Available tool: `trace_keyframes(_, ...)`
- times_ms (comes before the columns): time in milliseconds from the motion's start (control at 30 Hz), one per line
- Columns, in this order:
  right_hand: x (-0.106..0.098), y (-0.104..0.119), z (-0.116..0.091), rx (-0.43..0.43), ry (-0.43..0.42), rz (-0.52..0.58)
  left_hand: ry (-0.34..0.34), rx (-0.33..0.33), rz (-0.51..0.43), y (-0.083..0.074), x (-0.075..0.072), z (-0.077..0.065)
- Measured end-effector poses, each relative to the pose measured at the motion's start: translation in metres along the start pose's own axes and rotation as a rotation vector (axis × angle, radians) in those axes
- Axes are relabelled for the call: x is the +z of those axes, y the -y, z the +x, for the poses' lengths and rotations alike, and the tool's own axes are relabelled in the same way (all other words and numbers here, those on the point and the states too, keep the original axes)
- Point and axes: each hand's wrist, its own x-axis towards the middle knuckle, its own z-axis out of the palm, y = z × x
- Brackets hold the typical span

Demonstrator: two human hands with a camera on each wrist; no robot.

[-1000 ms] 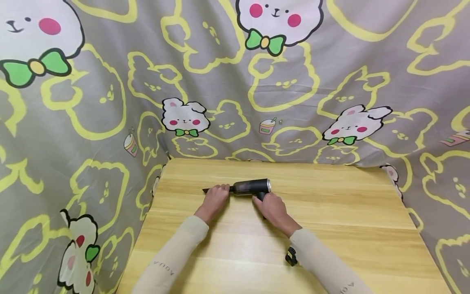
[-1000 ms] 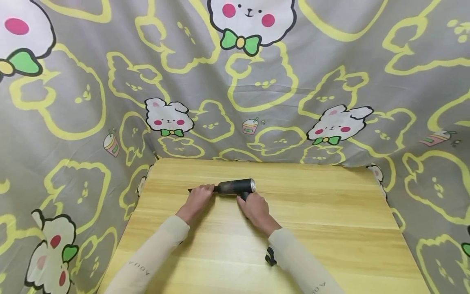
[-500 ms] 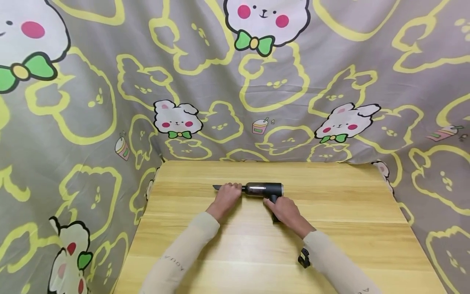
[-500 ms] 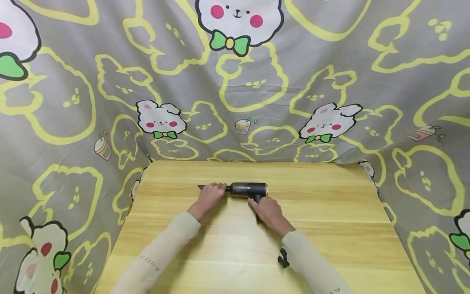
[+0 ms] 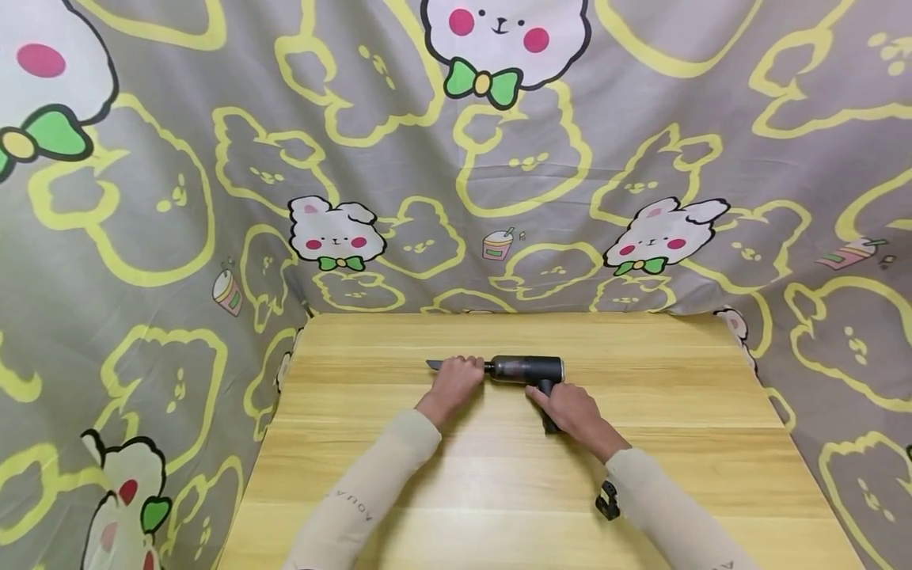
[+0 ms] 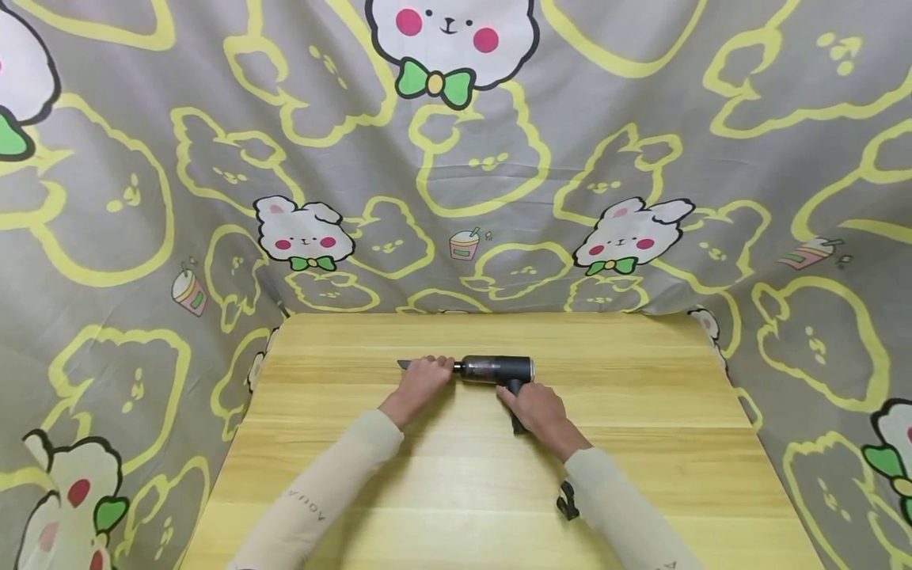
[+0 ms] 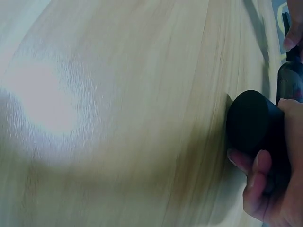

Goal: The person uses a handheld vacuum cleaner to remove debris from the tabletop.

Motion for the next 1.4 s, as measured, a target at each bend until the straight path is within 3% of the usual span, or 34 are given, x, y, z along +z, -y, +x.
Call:
trace_keyframes(400, -0.005, -0.016, 0.000, 0.019, 0.006, -0.058, 0.025, 0.026, 0.028, -0.013, 0.004, 0.011)
trace_keyframes(733, -0.010, -0.021, 0.001, 0.026, 0.024, -0.072, 0.037, 0.009, 0.019, -0.020, 0.011, 0.014)
trace_keyframes(1067, -0.006, -0.021, 0.004, 0.050, -0.019, -0.115, 0.045, 0.006, 0.022, -0.025, 0.015, 0.015)
trace_keyframes(1400, -0.003, -0.020, 0.003, 0.073, -0.017, -0.073, 0.052, -0.027, -0.001, -0.024, 0.015, 0.015)
